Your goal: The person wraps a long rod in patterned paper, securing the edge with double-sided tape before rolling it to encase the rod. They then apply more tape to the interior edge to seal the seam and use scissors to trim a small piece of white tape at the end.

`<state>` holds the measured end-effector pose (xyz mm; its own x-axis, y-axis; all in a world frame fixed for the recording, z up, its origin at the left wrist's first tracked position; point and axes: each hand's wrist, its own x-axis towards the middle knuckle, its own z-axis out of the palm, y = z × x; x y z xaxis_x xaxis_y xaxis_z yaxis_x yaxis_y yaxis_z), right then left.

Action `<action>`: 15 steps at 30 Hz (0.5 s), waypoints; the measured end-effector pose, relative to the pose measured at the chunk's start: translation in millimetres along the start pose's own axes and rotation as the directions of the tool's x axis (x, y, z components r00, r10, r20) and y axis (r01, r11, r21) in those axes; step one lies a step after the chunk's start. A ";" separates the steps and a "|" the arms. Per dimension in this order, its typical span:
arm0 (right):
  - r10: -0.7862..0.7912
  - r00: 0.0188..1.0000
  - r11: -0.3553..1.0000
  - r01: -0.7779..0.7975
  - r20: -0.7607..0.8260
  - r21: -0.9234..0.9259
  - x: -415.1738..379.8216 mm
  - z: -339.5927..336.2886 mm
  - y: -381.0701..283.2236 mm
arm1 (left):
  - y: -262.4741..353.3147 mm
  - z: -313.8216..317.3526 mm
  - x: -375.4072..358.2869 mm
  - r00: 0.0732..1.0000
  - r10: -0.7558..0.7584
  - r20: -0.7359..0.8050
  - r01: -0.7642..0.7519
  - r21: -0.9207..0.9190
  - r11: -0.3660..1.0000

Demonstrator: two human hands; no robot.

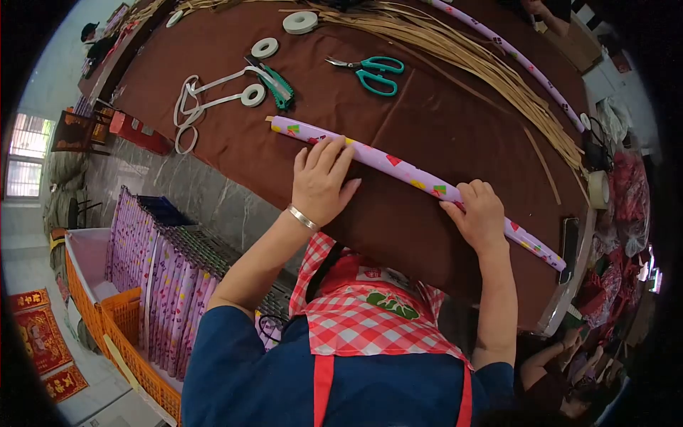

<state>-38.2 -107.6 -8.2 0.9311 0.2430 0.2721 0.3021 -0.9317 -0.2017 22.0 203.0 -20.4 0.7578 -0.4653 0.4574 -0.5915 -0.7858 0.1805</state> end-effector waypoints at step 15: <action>0.012 1.000 1.000 -0.012 -0.002 -0.008 0.1 -0.5 -0.8 | -46.9 30.7 16.8 0.829 -0.528 -0.183 0.531 -0.035 0.847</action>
<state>-38.4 -107.0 -7.6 0.9341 0.2315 0.2719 0.2897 -0.9365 -0.1977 70.9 219.5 -48.0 0.8903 0.1033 0.4436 -0.1083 -0.8980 0.4265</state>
